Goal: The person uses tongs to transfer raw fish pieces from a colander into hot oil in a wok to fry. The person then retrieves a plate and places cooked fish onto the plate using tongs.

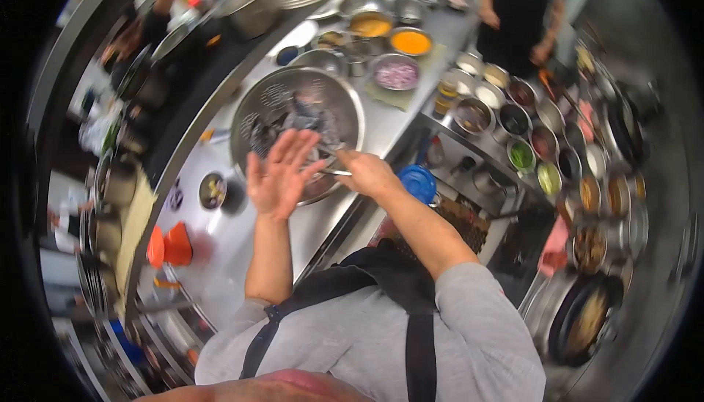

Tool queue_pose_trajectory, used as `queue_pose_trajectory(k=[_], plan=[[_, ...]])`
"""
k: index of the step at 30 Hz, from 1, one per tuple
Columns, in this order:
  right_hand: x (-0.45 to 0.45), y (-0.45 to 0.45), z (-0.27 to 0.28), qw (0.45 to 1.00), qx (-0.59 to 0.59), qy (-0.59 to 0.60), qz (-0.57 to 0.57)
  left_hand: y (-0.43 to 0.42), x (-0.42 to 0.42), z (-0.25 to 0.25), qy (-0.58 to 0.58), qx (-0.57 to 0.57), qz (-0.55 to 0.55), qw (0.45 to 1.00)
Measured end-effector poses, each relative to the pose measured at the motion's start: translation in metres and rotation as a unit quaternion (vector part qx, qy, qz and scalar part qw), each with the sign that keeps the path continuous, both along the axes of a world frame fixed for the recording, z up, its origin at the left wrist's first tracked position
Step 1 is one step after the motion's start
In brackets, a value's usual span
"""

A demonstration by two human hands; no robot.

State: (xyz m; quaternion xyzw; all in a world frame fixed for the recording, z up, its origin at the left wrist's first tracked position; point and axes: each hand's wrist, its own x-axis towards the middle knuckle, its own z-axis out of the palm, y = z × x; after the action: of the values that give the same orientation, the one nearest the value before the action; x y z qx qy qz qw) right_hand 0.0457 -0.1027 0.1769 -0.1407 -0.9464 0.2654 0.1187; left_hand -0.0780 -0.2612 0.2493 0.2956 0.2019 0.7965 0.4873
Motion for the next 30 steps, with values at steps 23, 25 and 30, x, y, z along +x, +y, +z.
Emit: queue_pose_trajectory(k=[23, 25, 30], plan=[[0.395, -0.131, -0.031, 0.906, -0.119, 0.06, -0.402, 0.116, 0.216, 0.014, 0.041, -0.009, -0.401, 0.915], [0.441, -0.166, -0.039, 0.866, -0.092, 0.043, -0.489, 0.129, 0.249, 0.007, 0.039, -0.022, -0.438, 0.898], [0.531, -0.237, -0.034, 0.714, -0.079, 0.007, -0.696, 0.147, 0.326, -0.008, 0.015, -0.082, -0.534, 0.841]])
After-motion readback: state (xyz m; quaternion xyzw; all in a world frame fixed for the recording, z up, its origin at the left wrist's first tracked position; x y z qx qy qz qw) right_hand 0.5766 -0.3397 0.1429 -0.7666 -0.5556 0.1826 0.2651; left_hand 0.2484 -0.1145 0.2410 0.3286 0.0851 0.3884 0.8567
